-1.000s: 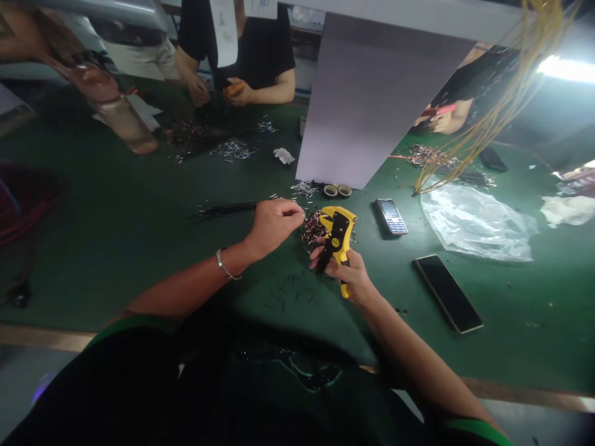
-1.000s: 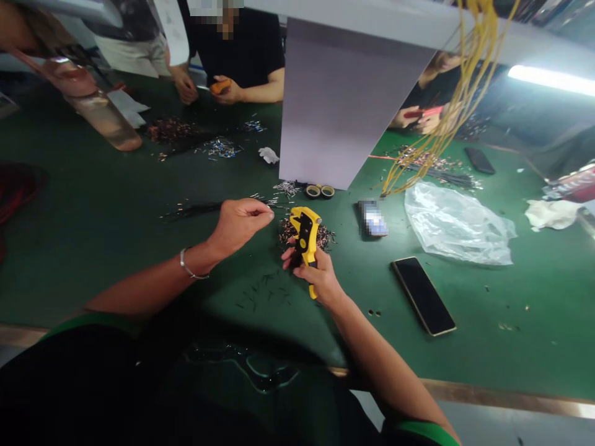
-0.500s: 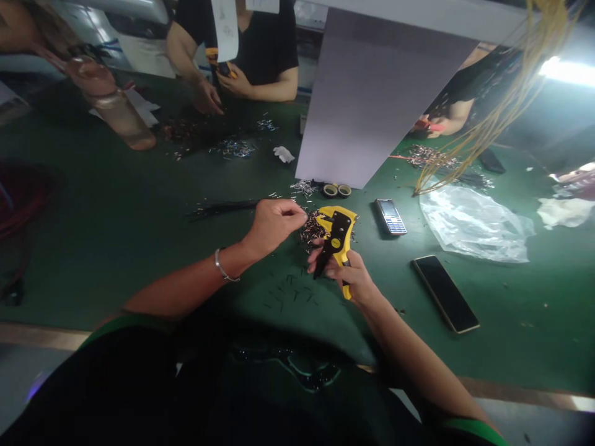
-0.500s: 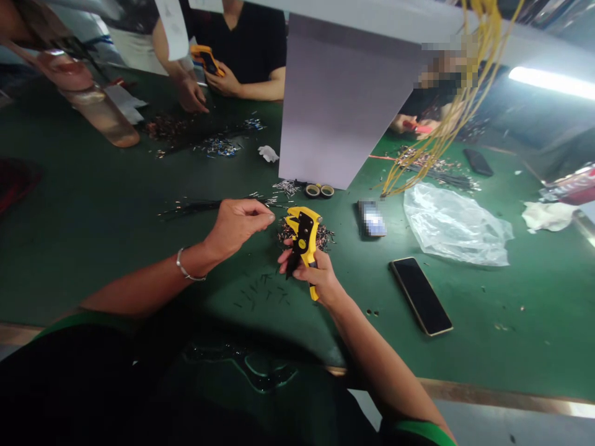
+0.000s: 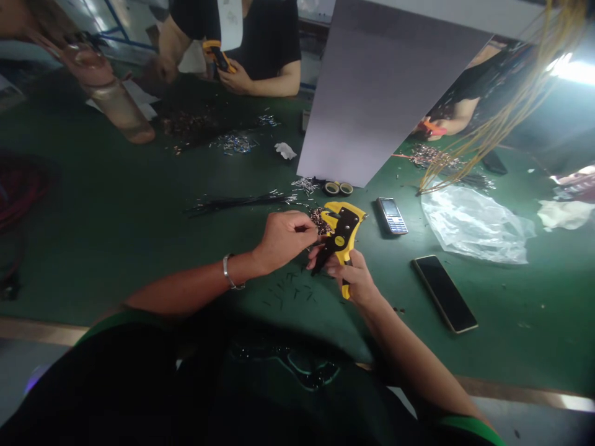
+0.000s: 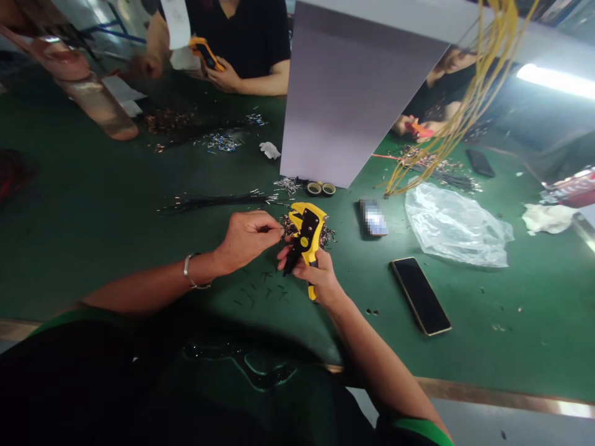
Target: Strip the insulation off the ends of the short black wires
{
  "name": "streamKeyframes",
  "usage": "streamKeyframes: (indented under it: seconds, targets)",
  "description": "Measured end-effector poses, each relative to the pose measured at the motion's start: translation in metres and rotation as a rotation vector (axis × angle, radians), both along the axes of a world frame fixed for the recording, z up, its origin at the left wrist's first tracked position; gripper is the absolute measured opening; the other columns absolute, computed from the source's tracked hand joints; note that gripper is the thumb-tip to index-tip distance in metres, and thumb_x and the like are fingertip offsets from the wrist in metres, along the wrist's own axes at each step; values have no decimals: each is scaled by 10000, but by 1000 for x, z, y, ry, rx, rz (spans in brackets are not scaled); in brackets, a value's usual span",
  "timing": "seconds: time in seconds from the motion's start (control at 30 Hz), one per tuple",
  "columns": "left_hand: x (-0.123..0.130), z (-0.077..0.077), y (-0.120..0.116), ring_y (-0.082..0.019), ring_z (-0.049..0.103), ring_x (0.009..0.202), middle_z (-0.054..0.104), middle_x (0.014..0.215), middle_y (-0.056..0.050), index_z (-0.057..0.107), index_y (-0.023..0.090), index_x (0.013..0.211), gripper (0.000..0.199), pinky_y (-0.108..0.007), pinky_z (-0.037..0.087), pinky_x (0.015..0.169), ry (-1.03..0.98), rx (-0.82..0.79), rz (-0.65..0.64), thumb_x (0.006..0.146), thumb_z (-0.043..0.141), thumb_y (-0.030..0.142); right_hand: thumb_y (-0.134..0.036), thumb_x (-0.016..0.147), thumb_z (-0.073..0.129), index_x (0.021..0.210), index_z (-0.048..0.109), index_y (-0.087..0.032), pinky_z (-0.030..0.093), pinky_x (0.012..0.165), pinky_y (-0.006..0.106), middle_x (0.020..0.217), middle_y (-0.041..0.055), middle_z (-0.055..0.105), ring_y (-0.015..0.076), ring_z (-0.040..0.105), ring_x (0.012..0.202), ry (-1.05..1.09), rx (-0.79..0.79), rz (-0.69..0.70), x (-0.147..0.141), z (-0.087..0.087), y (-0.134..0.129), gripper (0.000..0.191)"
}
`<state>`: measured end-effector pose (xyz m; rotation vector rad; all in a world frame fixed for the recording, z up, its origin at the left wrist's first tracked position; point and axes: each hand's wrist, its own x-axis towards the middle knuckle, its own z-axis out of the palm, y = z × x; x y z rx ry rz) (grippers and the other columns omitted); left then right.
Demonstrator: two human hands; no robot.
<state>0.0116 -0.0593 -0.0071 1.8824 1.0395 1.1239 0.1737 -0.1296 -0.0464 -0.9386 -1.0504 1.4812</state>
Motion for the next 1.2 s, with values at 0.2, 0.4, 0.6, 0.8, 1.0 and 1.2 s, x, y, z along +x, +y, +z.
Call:
streamKeyframes:
  seconds: [0.2, 0.4, 0.6, 0.8, 1.0, 1.2]
  targets:
    - [1, 2, -4, -83, 557, 568, 659, 607, 8, 691, 162, 639, 180, -198, 440, 535, -52, -98, -61, 749, 560, 106, -178, 659, 647, 1039, 650, -205, 527, 754, 379, 934, 45, 704, 221, 653, 787, -226, 96, -83, 0, -2, -1, 380]
    - [1, 3, -3, -61, 472, 464, 546, 493, 35, 698, 165, 662, 127, -180, 363, 427, -166, -406, -229, 751, 607, 158, -170, 670, 598, 1125, 607, -219, 530, 878, 479, 1028, 91, 707, 289, 658, 940, -826, 445, -387, 4, -15, -1, 458]
    - [3, -4, 0, -54, 437, 424, 543, 470, 28, 732, 184, 662, 131, -183, 317, 382, -270, -569, -265, 695, 621, 123, -144, 663, 578, 1338, 474, -200, 498, 961, 535, 1185, 151, 656, 337, 623, 1069, -1041, 659, -462, 5, -21, 0, 685]
    - [1, -4, 1, -52, 434, 436, 540, 473, 36, 749, 194, 675, 139, -188, 330, 405, -200, -516, -269, 715, 629, 137, -155, 677, 566, 1355, 449, -194, 512, 942, 531, 1171, 151, 654, 337, 624, 1057, -1056, 681, -472, 6, -23, -1, 689]
    - [-1, -4, 2, -60, 430, 437, 539, 465, 43, 782, 205, 800, 194, -197, 338, 417, -135, -449, -274, 730, 614, 139, -164, 686, 561, 1345, 432, -182, 535, 888, 519, 1130, 167, 658, 336, 638, 1005, -1075, 734, -490, 8, -25, -1, 672]
    - [0, 4, 0, -58, 423, 458, 523, 473, 51, 767, 182, 750, 188, -190, 327, 434, -110, -416, -280, 685, 598, 131, -196, 706, 550, 1307, 439, -180, 565, 786, 466, 1070, 164, 676, 315, 662, 930, -1136, 759, -508, 8, -26, 1, 612]
